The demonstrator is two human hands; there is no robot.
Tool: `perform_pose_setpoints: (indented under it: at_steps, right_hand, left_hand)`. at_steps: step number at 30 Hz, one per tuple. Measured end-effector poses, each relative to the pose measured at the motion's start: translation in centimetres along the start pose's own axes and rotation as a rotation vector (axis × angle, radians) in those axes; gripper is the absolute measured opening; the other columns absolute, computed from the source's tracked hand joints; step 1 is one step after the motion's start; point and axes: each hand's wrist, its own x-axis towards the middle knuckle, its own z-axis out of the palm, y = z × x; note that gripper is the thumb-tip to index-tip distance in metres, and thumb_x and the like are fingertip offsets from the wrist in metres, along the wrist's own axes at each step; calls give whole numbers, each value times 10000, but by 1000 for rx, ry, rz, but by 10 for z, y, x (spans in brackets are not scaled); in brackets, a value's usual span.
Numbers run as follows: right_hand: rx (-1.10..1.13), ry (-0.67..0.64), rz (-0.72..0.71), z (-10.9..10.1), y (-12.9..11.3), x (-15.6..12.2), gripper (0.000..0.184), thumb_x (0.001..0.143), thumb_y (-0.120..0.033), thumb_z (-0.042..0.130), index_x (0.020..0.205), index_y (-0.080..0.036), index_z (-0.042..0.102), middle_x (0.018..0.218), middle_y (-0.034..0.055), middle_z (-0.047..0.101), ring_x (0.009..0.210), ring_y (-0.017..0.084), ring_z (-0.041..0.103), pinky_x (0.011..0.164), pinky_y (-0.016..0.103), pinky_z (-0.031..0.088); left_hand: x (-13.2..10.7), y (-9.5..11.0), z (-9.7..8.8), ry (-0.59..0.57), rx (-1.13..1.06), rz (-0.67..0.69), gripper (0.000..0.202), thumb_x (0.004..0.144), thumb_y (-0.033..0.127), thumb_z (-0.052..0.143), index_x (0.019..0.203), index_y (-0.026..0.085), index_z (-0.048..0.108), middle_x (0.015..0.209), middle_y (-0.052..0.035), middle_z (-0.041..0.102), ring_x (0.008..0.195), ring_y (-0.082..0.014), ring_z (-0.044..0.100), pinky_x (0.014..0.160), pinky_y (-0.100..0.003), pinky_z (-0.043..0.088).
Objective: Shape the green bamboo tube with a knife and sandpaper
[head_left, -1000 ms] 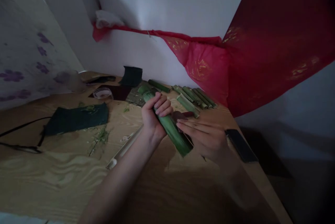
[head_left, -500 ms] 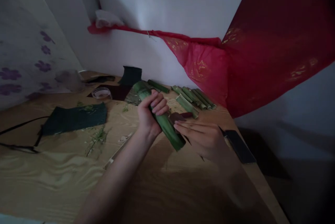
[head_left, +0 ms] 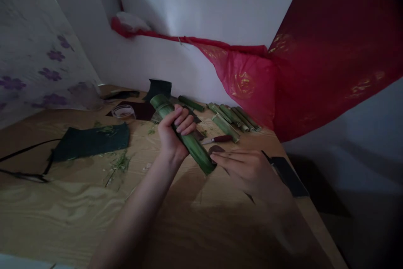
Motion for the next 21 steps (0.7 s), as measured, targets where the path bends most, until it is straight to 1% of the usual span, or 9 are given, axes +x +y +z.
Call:
perform_pose_setpoints:
  at_steps: [3, 7, 9, 12, 16, 19, 21]
  right_hand:
    - [21, -11, 23, 1, -1, 1, 353, 895, -24, 518, 1147, -161, 723, 1039, 58, 792, 934, 158, 761, 870, 259, 625]
    - [30, 100, 15, 8, 0, 2, 380, 883, 6, 524, 1154, -169, 725, 1068, 62, 785, 974, 160, 755, 933, 273, 610]
    - [22, 122, 4, 10, -1, 2, 412, 879, 17, 521, 1178, -188, 716, 1085, 56, 780, 986, 161, 753, 941, 279, 610]
    - [57, 63, 2, 7, -1, 1, 415, 893, 2, 521, 1207, -199, 702, 1099, 50, 775, 993, 164, 752, 942, 297, 616]
    - [116, -15, 29, -3, -1, 0, 368, 914, -30, 534, 1197, -190, 706, 1091, 50, 779, 1002, 167, 750, 935, 302, 621]
    - [96, 3, 54, -6, -2, 0, 352, 913, -27, 535, 1167, -186, 720, 1080, 49, 782, 1002, 168, 750, 931, 301, 622]
    - [74, 40, 71, -5, -4, 2, 341, 907, -23, 546, 1149, -181, 728, 1081, 52, 782, 999, 170, 750, 937, 301, 621]
  left_hand:
    - [2, 4, -4, 12, -34, -10, 281, 817, 2, 529, 684, 185, 362, 540, 98, 268, 369, -6, 300, 349, -115, 246]
    - [3, 9, -4, 10, -86, 2, 315, 837, 15, 514, 675, 196, 314, 530, 100, 273, 366, -7, 305, 355, -118, 256]
    - [3, 11, -3, 13, -94, 6, 330, 850, 25, 506, 669, 200, 292, 526, 99, 276, 365, -7, 306, 356, -120, 259]
    - [3, 14, -2, 19, -74, 2, 330, 862, 33, 497, 668, 200, 288, 528, 95, 283, 365, -7, 308, 355, -121, 258]
    - [3, 19, 0, 18, -53, 41, 315, 866, 33, 485, 671, 199, 300, 524, 93, 274, 364, -11, 302, 352, -125, 259]
    - [4, 23, 0, 24, -57, 64, 308, 872, 33, 469, 672, 199, 304, 515, 92, 272, 360, -15, 298, 350, -131, 264]
    - [4, 25, 1, 36, -67, 78, 313, 881, 37, 457, 666, 199, 297, 508, 91, 276, 359, -14, 298, 350, -129, 269]
